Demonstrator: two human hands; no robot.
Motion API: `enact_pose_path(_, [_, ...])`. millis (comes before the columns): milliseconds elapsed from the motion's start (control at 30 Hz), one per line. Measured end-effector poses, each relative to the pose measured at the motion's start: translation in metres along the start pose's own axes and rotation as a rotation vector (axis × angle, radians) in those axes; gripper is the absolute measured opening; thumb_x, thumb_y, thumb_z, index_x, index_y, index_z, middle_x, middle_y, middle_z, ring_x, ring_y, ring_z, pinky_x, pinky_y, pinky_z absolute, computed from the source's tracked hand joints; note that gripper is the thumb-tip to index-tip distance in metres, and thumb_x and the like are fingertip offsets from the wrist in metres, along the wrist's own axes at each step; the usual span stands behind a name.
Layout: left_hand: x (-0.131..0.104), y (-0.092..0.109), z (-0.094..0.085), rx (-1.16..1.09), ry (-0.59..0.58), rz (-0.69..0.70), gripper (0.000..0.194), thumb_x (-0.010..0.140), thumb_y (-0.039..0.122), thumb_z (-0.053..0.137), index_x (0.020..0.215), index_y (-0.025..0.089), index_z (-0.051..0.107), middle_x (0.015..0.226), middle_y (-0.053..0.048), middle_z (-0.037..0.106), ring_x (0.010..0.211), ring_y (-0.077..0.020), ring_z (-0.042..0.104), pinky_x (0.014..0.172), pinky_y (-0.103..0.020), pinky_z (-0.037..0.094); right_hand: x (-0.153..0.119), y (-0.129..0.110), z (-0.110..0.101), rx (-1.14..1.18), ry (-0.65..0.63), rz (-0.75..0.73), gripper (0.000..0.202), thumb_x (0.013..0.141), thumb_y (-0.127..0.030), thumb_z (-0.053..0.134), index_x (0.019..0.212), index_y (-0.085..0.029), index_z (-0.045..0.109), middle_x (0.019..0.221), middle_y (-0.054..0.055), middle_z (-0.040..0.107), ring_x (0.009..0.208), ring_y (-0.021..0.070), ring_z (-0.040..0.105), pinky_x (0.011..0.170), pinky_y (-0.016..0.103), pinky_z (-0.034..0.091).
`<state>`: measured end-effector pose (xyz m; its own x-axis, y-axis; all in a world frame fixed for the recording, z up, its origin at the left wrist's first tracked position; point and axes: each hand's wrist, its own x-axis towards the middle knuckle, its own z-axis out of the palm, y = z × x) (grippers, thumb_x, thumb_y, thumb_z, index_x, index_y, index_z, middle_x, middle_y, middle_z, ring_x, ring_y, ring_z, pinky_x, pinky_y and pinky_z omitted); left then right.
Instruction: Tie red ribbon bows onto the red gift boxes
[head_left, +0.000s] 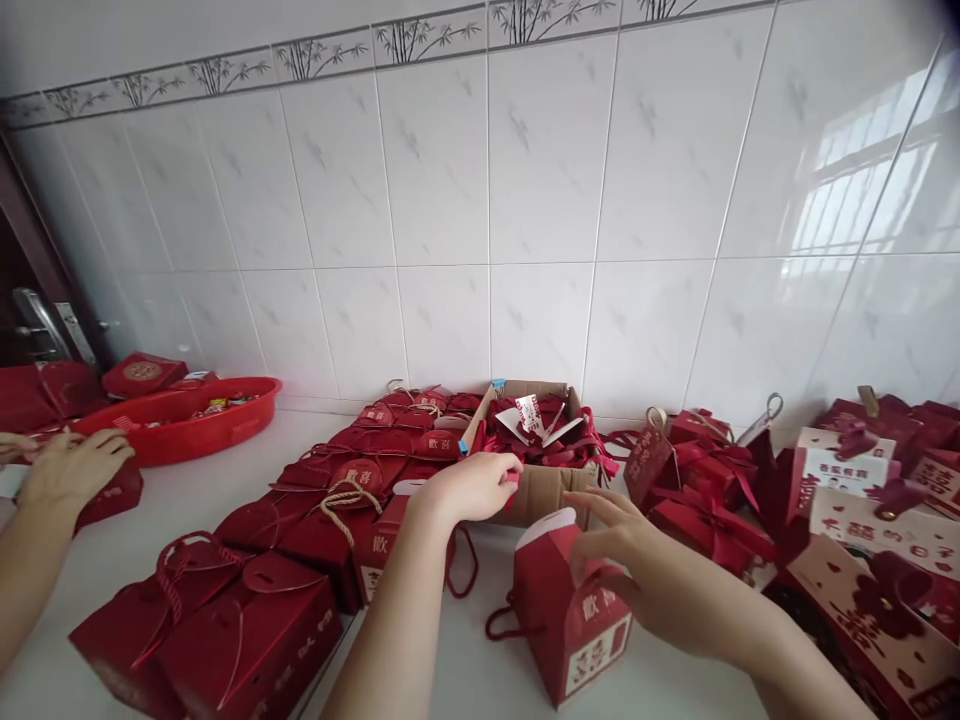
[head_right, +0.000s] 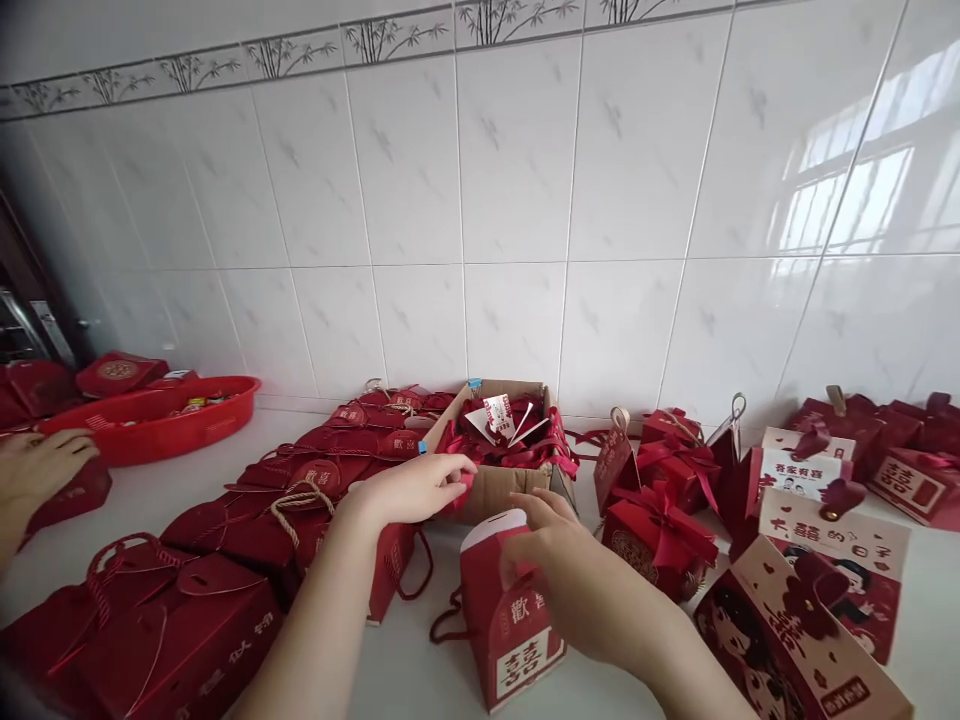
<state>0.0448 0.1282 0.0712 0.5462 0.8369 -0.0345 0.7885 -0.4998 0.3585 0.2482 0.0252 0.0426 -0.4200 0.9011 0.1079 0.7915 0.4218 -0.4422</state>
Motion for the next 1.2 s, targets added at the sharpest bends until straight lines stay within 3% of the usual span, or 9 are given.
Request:
enact_pose_path(200, [0.0,0.004,0.003,0.0,0.064,0.018,0.03,0.08,0.02,0.05,0.106,0.025,0.064,0.096,-0.004,0.071,0.085,-0.0196,0.065,0.07,-0.026,0.047,0.002,0.009,0.0,-0.052,0.13,0.059,0.032,0.074,0.005,0.045,0.071,-0.021,0.063,0.115,0.004,0.061,0.122,0.028,0.047,0.095,0.045,0.044])
enact_pose_path(367, [-0.007,0.009,0.001,0.006,0.094,0.05,0.038,0.073,0.009,0.052,0.103,0.027,0.066,0.107,-0.003,0.07,0.097,-0.0216,0.065,0.079,-0.028,0.048,0.0,0.008,-0.004,0.03,0.221,0.07,0.024,0.08,-0.007,0.047,0.083,-0.024,0.063,0.116,0.004,0.06,0.114,0.0269,0.051,0.091,0.045,0.046])
enact_pose_path(567, [-0.036,0.04,-0.008,-0.127,0.169,0.262,0.04,0.083,0.025,0.054,0.121,0.033,0.058,0.121,0.002,0.065,0.11,-0.0196,0.06,0.092,-0.03,0.046,0.003,0.006,-0.007,0.252,0.412,-0.114,0.041,0.084,-0.008,0.045,0.118,-0.028,0.048,0.122,0.005,0.054,0.114,0.0209,0.052,0.093,0.041,0.047])
enact_pose_path(700, [-0.057,0.056,-0.01,-0.198,0.278,0.303,0.039,0.085,0.031,0.056,0.123,0.033,0.058,0.111,0.001,0.069,0.094,-0.0185,0.064,0.082,-0.03,0.051,0.005,0.001,-0.007,0.539,0.563,-0.209,0.037,0.086,-0.014,0.05,0.119,-0.028,0.042,0.129,0.006,0.051,0.123,0.0203,0.047,0.103,0.042,0.04])
enact_pose_path(800, [-0.067,0.061,-0.013,-0.295,0.26,0.401,0.038,0.084,0.027,0.059,0.121,0.032,0.059,0.103,0.001,0.07,0.091,-0.0161,0.064,0.082,-0.028,0.05,0.001,-0.004,-0.01,0.73,0.536,-0.266,0.039,0.087,-0.016,0.053,0.121,-0.029,0.039,0.13,0.008,0.051,0.123,0.0205,0.047,0.099,0.039,0.043])
enact_pose_path(900, [-0.071,0.059,-0.017,-0.372,0.192,0.426,0.035,0.083,0.024,0.06,0.118,0.031,0.061,0.096,0.001,0.072,0.077,-0.0133,0.066,0.075,-0.027,0.052,-0.005,-0.009,-0.014,0.906,0.384,-0.292,0.037,0.09,-0.017,0.05,0.122,-0.028,0.038,0.109,0.006,0.061,0.096,0.0174,0.06,0.08,0.032,0.051])
enact_pose_path(1000, [-0.07,0.056,-0.02,-0.441,0.144,0.427,0.029,0.082,0.023,0.06,0.111,0.027,0.064,0.106,-0.002,0.07,0.068,-0.0116,0.066,0.071,-0.027,0.054,-0.011,-0.013,-0.018,0.977,0.288,-0.269,0.016,0.093,-0.02,0.047,0.109,-0.022,0.049,0.087,0.002,0.06,0.075,0.012,0.057,0.067,0.025,0.047])
enact_pose_path(1100, [-0.067,0.057,-0.018,-0.48,0.111,0.462,0.035,0.082,0.021,0.059,0.116,0.028,0.061,0.122,-0.004,0.063,0.073,-0.0128,0.068,0.075,-0.028,0.055,-0.014,-0.014,-0.021,0.922,0.317,-0.23,0.011,0.093,-0.023,0.048,0.097,-0.018,0.056,0.076,0.0,0.056,0.065,0.0093,0.05,0.058,0.021,0.041])
enact_pose_path(1200, [-0.067,0.062,-0.012,-0.448,0.165,0.464,0.045,0.084,0.018,0.055,0.127,0.032,0.053,0.135,-0.003,0.055,0.087,-0.0147,0.069,0.082,-0.028,0.054,-0.013,-0.013,-0.024,0.88,0.388,-0.143,0.018,0.093,-0.032,0.049,0.092,-0.017,0.058,0.065,-0.003,0.051,0.053,0.0076,0.043,0.048,0.02,0.035])
